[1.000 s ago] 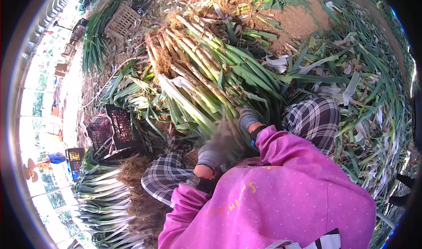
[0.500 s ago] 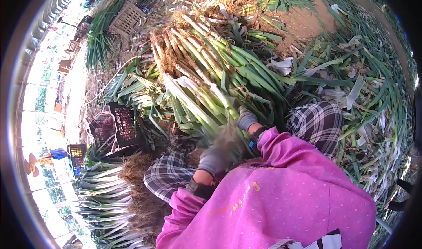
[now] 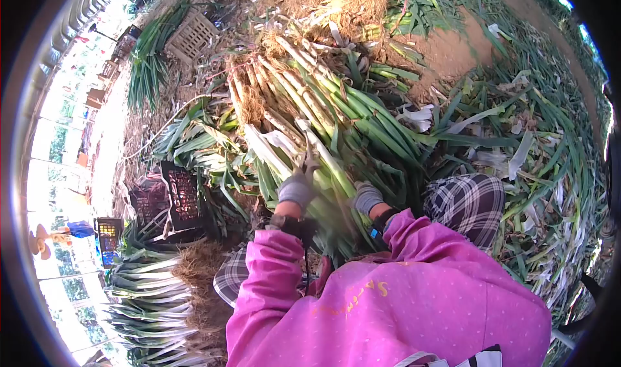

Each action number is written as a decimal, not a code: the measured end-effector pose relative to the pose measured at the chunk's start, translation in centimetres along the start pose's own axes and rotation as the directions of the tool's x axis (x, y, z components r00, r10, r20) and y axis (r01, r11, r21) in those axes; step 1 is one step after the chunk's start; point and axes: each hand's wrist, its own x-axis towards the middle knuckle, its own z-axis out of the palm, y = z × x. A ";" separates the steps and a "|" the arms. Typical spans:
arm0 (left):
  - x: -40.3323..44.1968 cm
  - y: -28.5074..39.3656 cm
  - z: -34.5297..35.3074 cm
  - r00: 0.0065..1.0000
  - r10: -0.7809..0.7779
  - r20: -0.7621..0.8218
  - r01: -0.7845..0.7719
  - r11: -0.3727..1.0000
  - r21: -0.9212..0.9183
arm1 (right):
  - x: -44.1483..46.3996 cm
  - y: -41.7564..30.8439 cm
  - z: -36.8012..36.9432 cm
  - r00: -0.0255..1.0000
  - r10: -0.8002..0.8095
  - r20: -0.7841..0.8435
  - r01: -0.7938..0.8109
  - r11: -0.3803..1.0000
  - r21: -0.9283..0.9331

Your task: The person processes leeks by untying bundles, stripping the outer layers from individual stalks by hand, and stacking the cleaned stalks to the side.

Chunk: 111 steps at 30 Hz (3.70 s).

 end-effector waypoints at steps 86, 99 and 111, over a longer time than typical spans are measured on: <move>-5.9 -3.2 1.9 0.994 -0.017 0.107 0.020 0.999 -0.031 | 6.2 -0.1 4.6 0.998 -0.009 -0.065 0.040 0.874 0.485; 0.2 -5.9 0.4 0.997 -0.066 -0.040 0.064 0.996 -0.062 | 6.3 -2.5 4.3 0.987 0.025 -0.159 -0.004 0.992 0.129; 3.8 -6.8 -0.7 0.973 -0.024 -0.231 0.013 0.999 -0.050 | 5.3 -5.3 1.8 0.995 -0.034 0.094 0.046 0.991 -0.125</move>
